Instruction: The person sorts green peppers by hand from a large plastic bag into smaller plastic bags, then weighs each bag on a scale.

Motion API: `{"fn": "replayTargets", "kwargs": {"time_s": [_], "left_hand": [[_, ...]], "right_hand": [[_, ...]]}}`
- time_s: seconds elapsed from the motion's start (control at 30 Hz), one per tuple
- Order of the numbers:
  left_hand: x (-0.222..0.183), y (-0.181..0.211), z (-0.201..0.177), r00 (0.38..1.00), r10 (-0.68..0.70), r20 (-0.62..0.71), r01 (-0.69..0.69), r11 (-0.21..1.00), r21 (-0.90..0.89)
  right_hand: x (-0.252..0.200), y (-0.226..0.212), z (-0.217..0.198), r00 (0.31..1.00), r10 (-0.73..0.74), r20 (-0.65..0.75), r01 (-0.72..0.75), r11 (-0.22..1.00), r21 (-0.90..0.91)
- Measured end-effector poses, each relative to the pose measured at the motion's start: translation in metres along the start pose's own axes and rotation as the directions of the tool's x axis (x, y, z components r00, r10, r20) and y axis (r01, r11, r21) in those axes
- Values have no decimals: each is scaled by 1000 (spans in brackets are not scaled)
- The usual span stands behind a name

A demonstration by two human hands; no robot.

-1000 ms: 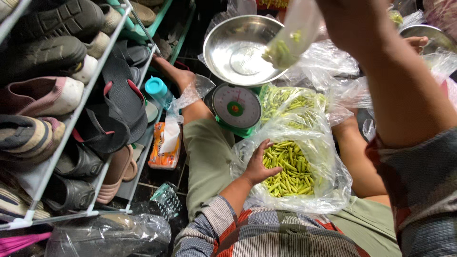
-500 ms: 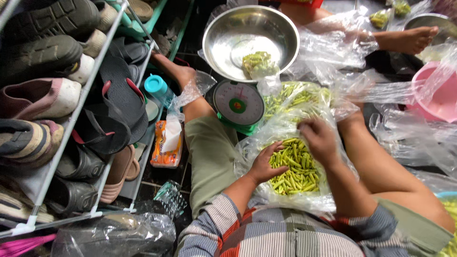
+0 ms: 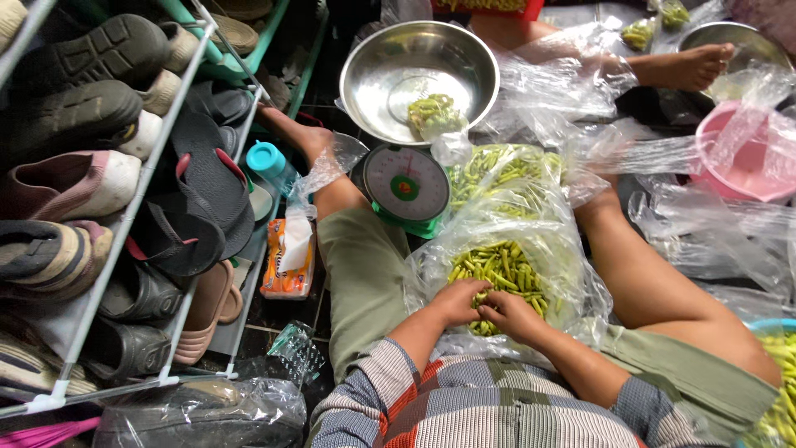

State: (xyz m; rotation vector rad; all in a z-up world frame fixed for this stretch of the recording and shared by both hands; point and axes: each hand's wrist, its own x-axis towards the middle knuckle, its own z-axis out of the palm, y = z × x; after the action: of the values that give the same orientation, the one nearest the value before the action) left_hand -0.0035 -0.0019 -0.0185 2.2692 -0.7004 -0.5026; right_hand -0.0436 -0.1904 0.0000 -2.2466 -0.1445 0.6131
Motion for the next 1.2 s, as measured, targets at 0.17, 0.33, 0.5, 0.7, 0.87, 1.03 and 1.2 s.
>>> {"fn": "replayTargets", "kwargs": {"time_s": [0.17, 0.33, 0.5, 0.7, 0.87, 1.03, 1.2], "left_hand": [[-7, 24, -16, 993, -29, -114, -30, 873, -487], [1, 9, -5, 952, -168, -257, -146, 486, -861], [-10, 19, -28, 920, -215, -328, -260, 292, -920], [-4, -4, -19, 929, -140, -342, -265, 393, -881], [-8, 11, -30, 972, -136, -190, -112, 444, -889], [-14, 23, -40, 981, -161, -104, -22, 443, -896], [-4, 25, -40, 878, -421, -227, -22, 439, -898]], "right_hand": [[-3, -37, -42, 985, -103, -141, 125, 979, 162], [41, -78, -113, 906, -137, -400, 214, 964, 156], [68, -178, -162, 846, -260, -465, 478, 756, 447], [149, -218, -174, 823, -341, -454, 565, 577, 590], [116, -323, -211, 717, -333, -613, 656, 619, 432], [59, -356, -238, 762, -338, -551, 643, 302, 704], [-4, -316, -224, 664, -444, -602, 672, 1, 741]]}}
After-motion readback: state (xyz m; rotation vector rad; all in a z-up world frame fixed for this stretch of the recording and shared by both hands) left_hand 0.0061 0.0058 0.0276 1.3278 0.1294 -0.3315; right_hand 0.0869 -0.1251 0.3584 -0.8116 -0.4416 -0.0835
